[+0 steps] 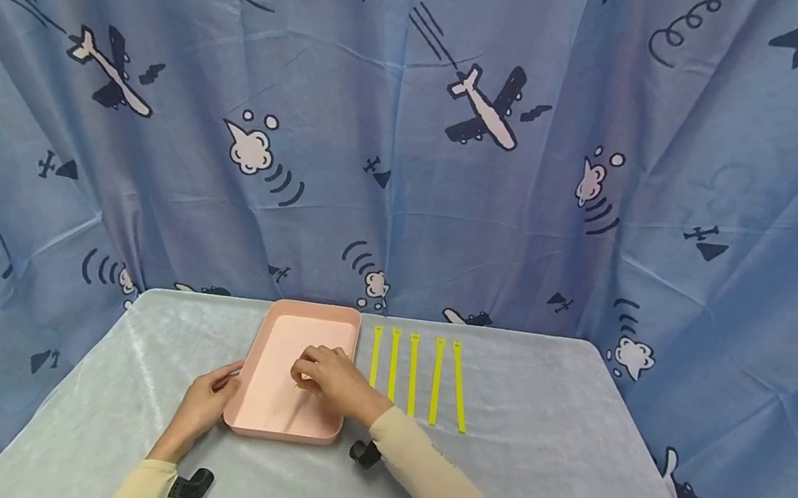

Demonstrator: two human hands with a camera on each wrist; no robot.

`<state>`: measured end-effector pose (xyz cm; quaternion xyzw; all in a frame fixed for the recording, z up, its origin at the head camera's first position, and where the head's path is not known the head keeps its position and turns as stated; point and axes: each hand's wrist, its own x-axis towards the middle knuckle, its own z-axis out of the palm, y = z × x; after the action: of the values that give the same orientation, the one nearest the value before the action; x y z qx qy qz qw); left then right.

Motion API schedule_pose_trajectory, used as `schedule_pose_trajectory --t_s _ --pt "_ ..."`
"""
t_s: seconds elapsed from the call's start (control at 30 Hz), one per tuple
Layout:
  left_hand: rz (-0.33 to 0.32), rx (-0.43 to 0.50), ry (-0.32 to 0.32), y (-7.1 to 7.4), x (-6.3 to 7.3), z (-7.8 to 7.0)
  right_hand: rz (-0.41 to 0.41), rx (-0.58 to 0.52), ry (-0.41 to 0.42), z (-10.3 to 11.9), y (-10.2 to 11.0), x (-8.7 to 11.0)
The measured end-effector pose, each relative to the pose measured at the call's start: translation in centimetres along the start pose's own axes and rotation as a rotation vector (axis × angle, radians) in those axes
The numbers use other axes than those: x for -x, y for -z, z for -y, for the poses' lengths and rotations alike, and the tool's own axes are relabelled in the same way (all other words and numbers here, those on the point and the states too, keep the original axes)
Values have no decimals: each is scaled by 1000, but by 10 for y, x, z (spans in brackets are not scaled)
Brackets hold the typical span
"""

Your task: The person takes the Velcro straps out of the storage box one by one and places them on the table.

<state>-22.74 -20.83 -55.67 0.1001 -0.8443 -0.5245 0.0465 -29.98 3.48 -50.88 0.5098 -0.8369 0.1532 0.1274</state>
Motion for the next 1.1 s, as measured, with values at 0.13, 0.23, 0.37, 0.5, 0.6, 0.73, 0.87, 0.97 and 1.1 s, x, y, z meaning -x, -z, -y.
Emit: schedule_pose_trajectory --t_s 0.13,0.23,0.37,0.5,0.6,0.73,0.87,0.97,1.1 --pt "-10 -5 -3 -1 1 0 -100 -217 -56 4 5 -3" --pt "-16 -2 -10 0 0 -1 -158 -378 -117 4 10 -5" --pt "-15 5 -11 0 -1 -2 -190 -565 -219 6 18 -4" --pt "-13 1 -10 0 -1 -1 -205 -728 -336 6 20 -3" --pt "-17 -5 -15 -1 -1 -1 -221 -820 -398 2 17 -1" --pt "-23 -9 -20 -2 0 -2 -221 -918 -446 3 19 -1" --pt "-25 -7 -21 -2 0 -3 -214 -999 -500 6 24 1" --pt "-28 -10 -21 -2 1 -2 -225 -1045 -545 13 35 2" --pt "-25 -20 -21 -1 3 -2 -262 -1084 -562 22 42 5"
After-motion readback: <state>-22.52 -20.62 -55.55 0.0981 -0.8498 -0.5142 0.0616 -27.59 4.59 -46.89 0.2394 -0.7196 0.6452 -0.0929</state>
